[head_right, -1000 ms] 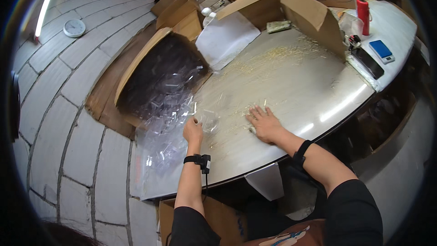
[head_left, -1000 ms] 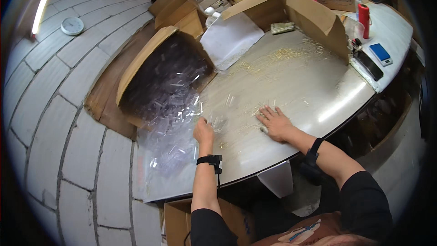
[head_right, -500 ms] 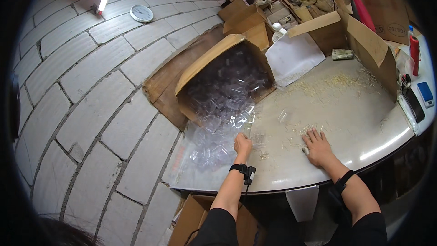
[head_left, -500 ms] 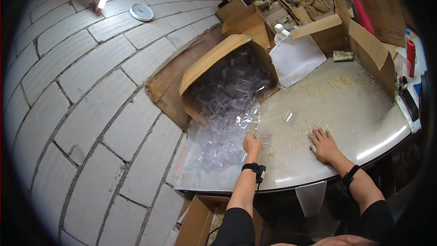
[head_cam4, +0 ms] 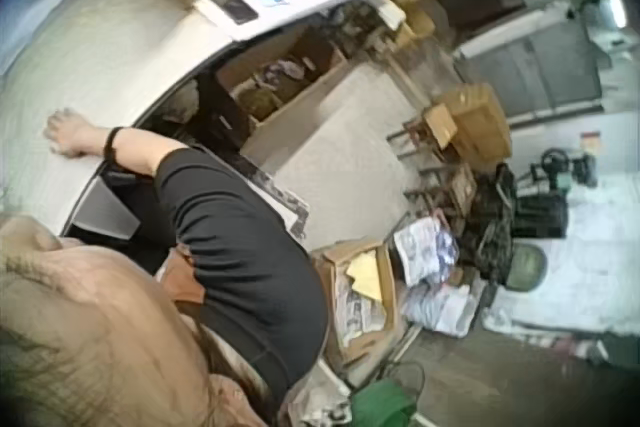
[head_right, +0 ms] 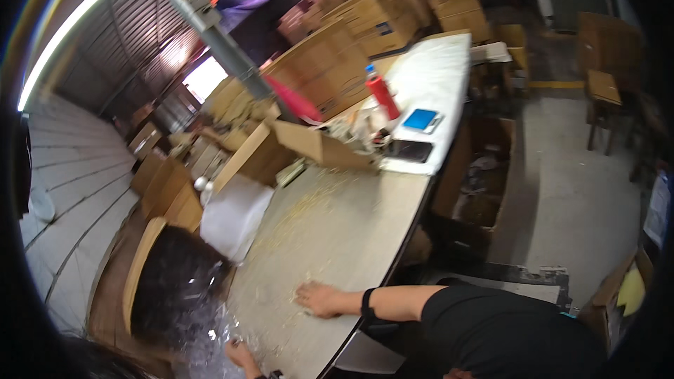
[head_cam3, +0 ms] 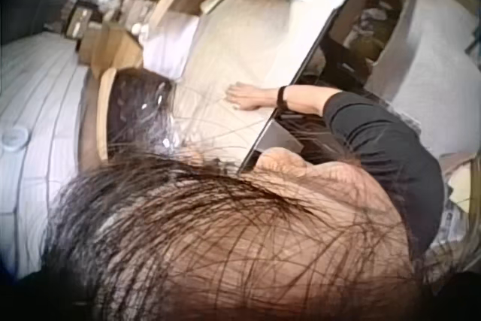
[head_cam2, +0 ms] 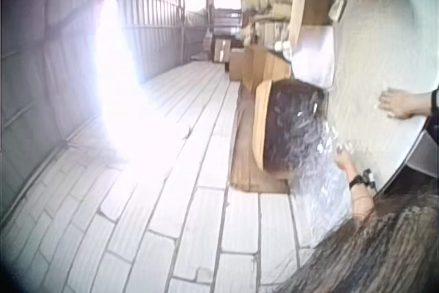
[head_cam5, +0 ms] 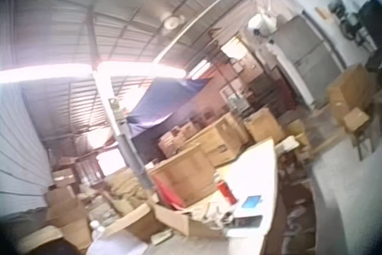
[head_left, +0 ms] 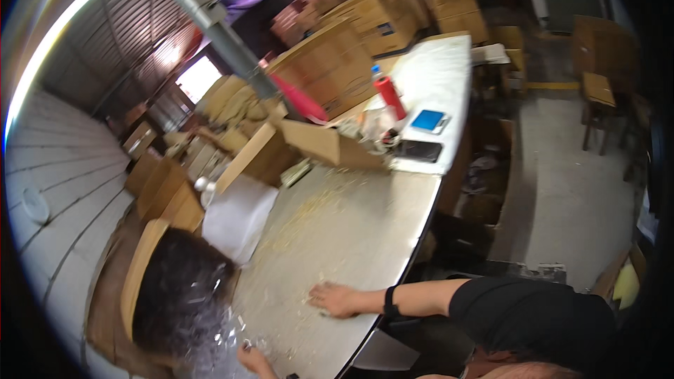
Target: Packing small metal loops into individual plastic bags at a workstation.
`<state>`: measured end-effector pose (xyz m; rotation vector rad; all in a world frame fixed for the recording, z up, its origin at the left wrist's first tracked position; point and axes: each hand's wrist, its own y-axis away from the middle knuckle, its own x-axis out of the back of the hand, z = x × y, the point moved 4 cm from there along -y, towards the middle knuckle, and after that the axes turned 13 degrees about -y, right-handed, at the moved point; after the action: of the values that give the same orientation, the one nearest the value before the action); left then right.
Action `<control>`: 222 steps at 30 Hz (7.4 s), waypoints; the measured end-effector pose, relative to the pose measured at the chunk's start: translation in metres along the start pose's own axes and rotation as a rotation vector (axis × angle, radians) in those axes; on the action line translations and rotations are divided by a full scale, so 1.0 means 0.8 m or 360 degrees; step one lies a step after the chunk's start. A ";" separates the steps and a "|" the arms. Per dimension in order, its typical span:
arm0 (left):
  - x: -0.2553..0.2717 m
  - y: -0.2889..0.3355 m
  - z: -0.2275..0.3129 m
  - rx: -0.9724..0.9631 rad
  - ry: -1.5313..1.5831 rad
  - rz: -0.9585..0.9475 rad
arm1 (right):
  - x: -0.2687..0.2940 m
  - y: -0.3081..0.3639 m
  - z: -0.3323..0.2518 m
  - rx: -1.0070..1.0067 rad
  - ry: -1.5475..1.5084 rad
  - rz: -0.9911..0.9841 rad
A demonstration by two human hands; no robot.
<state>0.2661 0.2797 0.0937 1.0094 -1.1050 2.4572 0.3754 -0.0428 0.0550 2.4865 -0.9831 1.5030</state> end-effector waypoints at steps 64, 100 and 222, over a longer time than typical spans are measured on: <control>0.113 0.493 0.095 0.1615 0.2498 -0.1568 | 0.018 0.286 -0.156 0.0222 -0.0753 -0.0479; 0.117 0.447 0.123 0.1371 0.2271 -0.0740 | -0.040 0.271 -0.168 -0.1063 -0.2211 -0.0638; 0.137 0.431 0.152 0.1201 0.2280 -0.1199 | 0.028 0.255 -0.188 0.0456 -0.0472 -0.0259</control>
<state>0.0782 -0.0470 0.0353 -0.3471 0.5757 2.0217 0.1538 -0.1590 0.0996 2.9728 -0.6088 1.3345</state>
